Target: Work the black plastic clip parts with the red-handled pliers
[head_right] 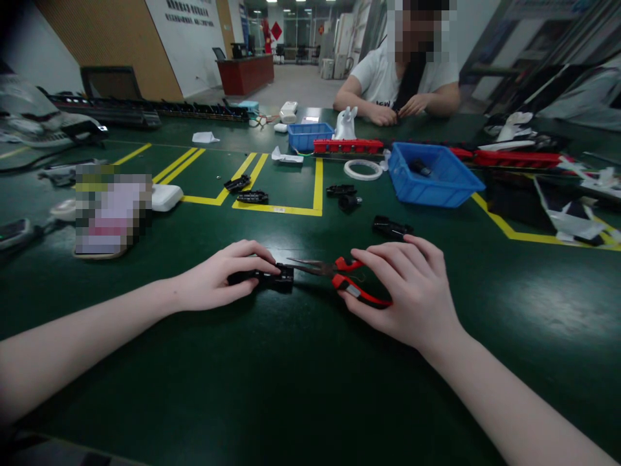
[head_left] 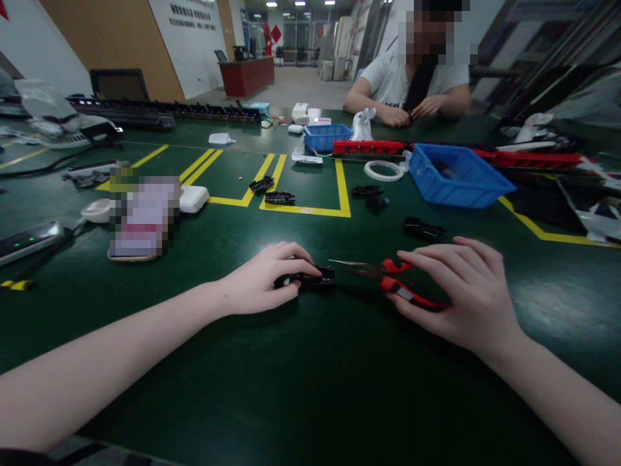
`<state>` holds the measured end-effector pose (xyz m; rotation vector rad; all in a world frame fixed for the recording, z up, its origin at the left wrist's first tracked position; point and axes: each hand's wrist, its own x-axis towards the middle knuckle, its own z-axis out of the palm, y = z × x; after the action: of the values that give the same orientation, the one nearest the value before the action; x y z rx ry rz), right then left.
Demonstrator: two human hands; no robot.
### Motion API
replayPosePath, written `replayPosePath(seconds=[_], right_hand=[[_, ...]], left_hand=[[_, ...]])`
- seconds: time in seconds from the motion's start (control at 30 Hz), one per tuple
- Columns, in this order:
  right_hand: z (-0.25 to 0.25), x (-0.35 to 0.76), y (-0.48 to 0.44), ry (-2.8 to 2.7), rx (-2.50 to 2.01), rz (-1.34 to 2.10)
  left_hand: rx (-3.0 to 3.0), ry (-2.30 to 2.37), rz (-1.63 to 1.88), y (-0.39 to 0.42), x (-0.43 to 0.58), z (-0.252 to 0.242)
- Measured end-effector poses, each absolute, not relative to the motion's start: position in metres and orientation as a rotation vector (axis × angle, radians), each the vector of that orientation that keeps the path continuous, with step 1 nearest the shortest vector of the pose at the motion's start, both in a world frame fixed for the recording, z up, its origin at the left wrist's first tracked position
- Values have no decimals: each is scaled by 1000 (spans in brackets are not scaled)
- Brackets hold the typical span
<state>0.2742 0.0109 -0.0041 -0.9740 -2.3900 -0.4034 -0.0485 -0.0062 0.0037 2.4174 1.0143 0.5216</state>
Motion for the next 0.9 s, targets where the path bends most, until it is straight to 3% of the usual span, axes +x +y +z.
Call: replayPosePath(seconds=[0.9], right_hand=[[-6, 267, 9, -2494, -844, -218]], left_hand=[[2499, 885, 527, 2, -53, -8]])
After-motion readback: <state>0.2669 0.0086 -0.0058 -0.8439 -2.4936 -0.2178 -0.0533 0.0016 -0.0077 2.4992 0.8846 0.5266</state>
